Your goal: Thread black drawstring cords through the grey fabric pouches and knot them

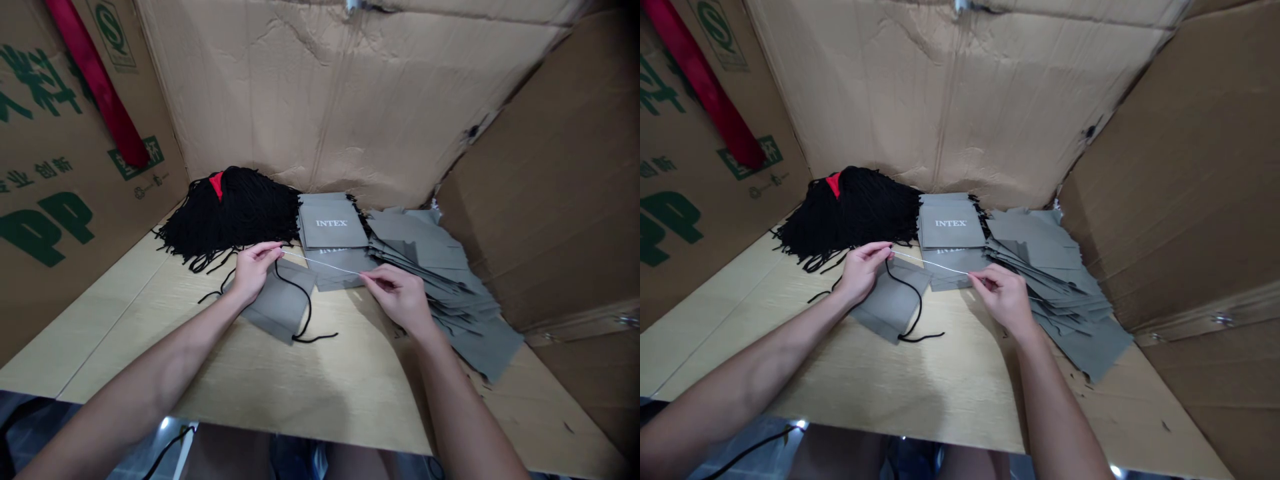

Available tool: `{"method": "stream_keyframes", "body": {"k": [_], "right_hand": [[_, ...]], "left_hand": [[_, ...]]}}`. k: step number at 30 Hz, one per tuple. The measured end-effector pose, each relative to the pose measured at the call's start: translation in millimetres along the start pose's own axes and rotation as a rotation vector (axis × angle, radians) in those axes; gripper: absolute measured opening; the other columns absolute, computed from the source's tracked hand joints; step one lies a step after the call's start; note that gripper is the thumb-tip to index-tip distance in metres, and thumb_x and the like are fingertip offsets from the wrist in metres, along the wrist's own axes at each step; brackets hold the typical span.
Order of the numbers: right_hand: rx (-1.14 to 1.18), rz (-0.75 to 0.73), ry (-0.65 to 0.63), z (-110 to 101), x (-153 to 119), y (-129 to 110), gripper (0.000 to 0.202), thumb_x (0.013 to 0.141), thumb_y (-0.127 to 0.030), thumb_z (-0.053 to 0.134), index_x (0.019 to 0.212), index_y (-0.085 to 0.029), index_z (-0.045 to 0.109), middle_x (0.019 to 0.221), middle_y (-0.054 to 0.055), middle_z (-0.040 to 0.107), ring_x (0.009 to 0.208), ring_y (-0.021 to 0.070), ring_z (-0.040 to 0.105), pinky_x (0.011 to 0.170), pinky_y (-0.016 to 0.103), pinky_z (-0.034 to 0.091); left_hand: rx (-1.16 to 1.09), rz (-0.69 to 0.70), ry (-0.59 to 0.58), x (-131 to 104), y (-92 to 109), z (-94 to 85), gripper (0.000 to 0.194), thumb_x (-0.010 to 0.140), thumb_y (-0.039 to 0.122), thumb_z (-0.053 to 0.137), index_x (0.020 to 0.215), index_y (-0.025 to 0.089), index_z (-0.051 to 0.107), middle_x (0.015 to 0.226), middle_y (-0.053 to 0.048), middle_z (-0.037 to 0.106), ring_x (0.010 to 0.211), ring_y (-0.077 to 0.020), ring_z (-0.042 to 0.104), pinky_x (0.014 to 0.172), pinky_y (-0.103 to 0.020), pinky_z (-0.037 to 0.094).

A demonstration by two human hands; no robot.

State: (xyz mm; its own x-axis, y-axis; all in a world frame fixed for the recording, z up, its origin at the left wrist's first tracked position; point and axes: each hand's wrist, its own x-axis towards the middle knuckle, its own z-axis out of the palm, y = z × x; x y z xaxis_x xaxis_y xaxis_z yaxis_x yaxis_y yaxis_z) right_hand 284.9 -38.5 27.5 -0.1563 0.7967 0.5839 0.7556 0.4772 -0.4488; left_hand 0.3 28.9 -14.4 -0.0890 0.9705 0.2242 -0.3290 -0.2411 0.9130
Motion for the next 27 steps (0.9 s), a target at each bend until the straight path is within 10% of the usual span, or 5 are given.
{"method": "stream_keyframes", "body": {"k": [15,27], "right_hand": [[-0.084,-0.059,0.076,-3.8,1.0,3.3,0.018,0.087,-0.028,0.061,0.08,-0.016,0.072,0.07,0.005,0.065,0.055,0.0124,0.052,0.053,0.026,0.041],[-0.063,-0.074,0.002,-2.8,0.5,-5.4,0.016,0.088,-0.027,0.059,0.083,-0.017,0.07,0.068,0.003,0.061,0.056,0.012,0.051,0.054,0.026,0.041]], "left_hand": [[-0.266,-0.157,-0.049,-2.4,7.0,6.3,0.032,0.075,0.038,0.071,0.088,0.02,0.047,0.1,-0.009,0.07,0.089,-0.0186,0.068,0.082,-0.036,0.052],[0.053,-0.02,-0.177,-7.5,-0.1,5.4,0.011,0.075,0.025,0.063,0.073,0.018,0.055,0.07,0.001,0.059,0.067,-0.0125,0.056,0.071,-0.026,0.045]]}}
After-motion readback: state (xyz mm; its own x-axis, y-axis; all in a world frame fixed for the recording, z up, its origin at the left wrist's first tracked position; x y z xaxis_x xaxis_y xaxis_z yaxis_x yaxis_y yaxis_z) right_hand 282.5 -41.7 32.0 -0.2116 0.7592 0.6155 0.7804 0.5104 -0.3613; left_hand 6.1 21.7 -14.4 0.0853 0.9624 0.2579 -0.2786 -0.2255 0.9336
